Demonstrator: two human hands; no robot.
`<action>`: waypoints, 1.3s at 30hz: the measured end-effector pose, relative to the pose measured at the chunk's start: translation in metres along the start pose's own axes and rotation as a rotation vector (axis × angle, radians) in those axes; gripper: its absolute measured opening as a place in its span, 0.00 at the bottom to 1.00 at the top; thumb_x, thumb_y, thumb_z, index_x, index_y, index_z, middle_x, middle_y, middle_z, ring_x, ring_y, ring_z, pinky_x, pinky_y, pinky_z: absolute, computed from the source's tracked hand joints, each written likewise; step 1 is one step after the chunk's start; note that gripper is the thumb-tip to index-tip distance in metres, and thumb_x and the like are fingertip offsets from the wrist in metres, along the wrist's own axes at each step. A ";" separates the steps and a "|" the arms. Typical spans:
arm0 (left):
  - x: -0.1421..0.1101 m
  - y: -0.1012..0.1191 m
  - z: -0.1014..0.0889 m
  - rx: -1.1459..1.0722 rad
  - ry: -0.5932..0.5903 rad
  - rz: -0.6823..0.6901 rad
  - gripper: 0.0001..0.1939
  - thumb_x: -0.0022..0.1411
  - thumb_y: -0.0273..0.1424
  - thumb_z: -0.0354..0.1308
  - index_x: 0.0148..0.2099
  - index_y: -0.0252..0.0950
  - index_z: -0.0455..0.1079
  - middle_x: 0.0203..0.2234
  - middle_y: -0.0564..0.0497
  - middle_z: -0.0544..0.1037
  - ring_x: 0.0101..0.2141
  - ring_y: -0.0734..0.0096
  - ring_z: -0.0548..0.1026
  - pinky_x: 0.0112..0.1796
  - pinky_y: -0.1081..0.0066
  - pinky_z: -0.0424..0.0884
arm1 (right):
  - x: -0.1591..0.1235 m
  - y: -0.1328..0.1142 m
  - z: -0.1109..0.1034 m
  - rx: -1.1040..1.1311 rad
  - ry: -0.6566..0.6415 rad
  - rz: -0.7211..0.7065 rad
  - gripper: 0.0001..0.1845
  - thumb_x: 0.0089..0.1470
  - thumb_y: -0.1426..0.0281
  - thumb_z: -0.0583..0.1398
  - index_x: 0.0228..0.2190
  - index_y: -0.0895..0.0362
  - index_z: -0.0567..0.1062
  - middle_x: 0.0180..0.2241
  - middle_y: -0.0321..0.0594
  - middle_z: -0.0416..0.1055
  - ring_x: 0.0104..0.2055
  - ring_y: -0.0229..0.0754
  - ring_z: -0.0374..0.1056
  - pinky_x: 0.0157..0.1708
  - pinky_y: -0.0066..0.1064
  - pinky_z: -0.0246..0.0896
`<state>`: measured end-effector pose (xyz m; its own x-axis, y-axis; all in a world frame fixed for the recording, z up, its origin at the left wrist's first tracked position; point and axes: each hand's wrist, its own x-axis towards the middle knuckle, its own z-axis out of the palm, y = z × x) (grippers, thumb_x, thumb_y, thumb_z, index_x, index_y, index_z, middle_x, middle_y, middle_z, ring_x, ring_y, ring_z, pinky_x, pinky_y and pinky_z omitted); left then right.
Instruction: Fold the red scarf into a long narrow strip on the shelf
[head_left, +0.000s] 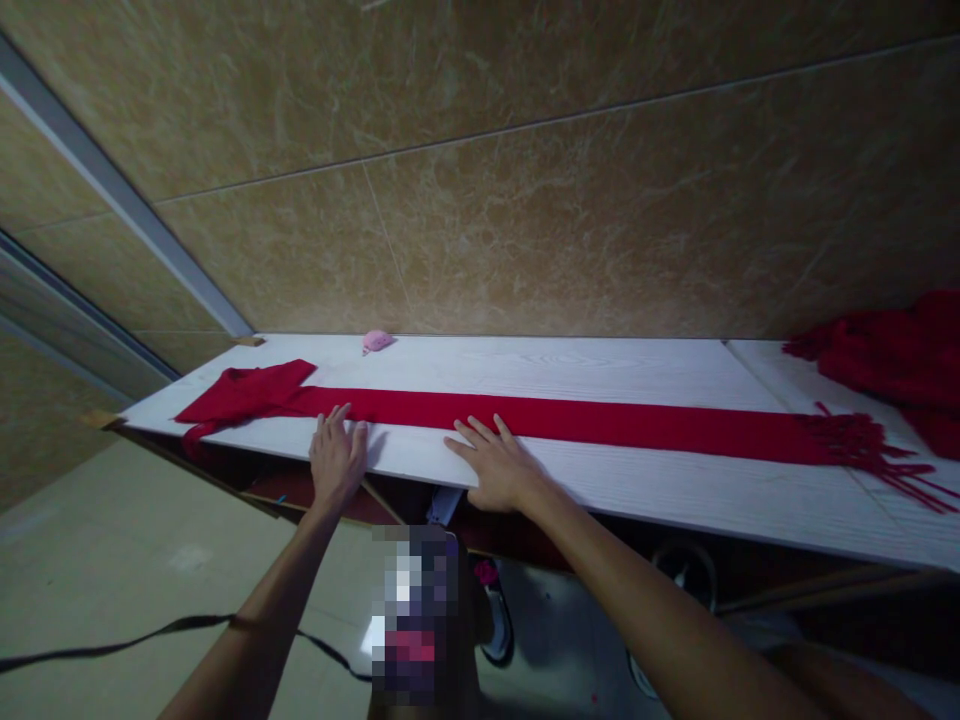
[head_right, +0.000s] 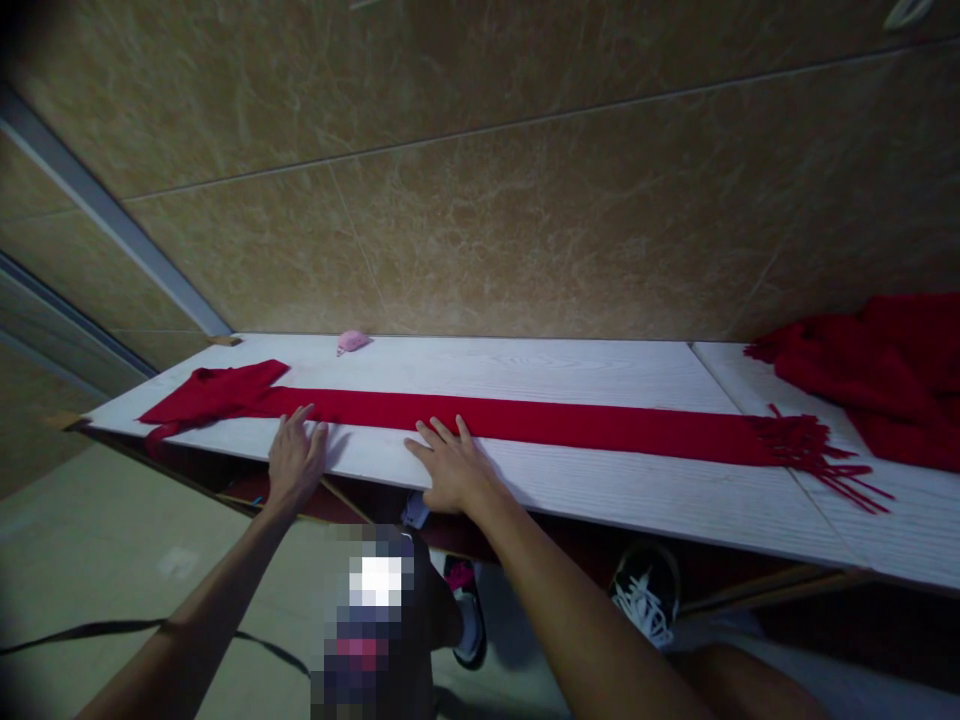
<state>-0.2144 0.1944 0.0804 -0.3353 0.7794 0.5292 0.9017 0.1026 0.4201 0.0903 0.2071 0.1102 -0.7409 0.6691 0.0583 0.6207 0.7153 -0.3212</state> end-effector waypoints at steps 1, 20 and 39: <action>0.000 0.001 -0.001 0.002 -0.005 -0.002 0.29 0.73 0.45 0.44 0.68 0.34 0.60 0.67 0.31 0.65 0.72 0.43 0.54 0.68 0.39 0.52 | 0.000 0.000 -0.001 0.001 -0.003 0.001 0.51 0.49 0.69 0.66 0.72 0.54 0.57 0.75 0.47 0.41 0.77 0.53 0.35 0.74 0.57 0.21; 0.000 0.001 -0.001 0.021 -0.035 -0.016 0.29 0.72 0.45 0.45 0.67 0.34 0.63 0.68 0.32 0.65 0.70 0.40 0.56 0.67 0.38 0.55 | 0.000 0.001 0.000 -0.016 -0.008 -0.008 0.50 0.51 0.67 0.66 0.72 0.53 0.56 0.75 0.46 0.40 0.77 0.53 0.35 0.74 0.57 0.22; 0.005 0.006 -0.003 -0.027 -0.023 -0.018 0.27 0.70 0.43 0.48 0.63 0.32 0.66 0.66 0.32 0.67 0.70 0.41 0.57 0.68 0.41 0.54 | 0.001 0.003 0.004 -0.045 -0.005 -0.003 0.51 0.50 0.68 0.66 0.72 0.53 0.56 0.76 0.44 0.39 0.77 0.53 0.34 0.74 0.55 0.19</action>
<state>-0.2116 0.1972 0.0883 -0.3452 0.7914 0.5046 0.8875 0.1003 0.4498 0.0904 0.2094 0.1052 -0.7440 0.6659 0.0549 0.6291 0.7259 -0.2780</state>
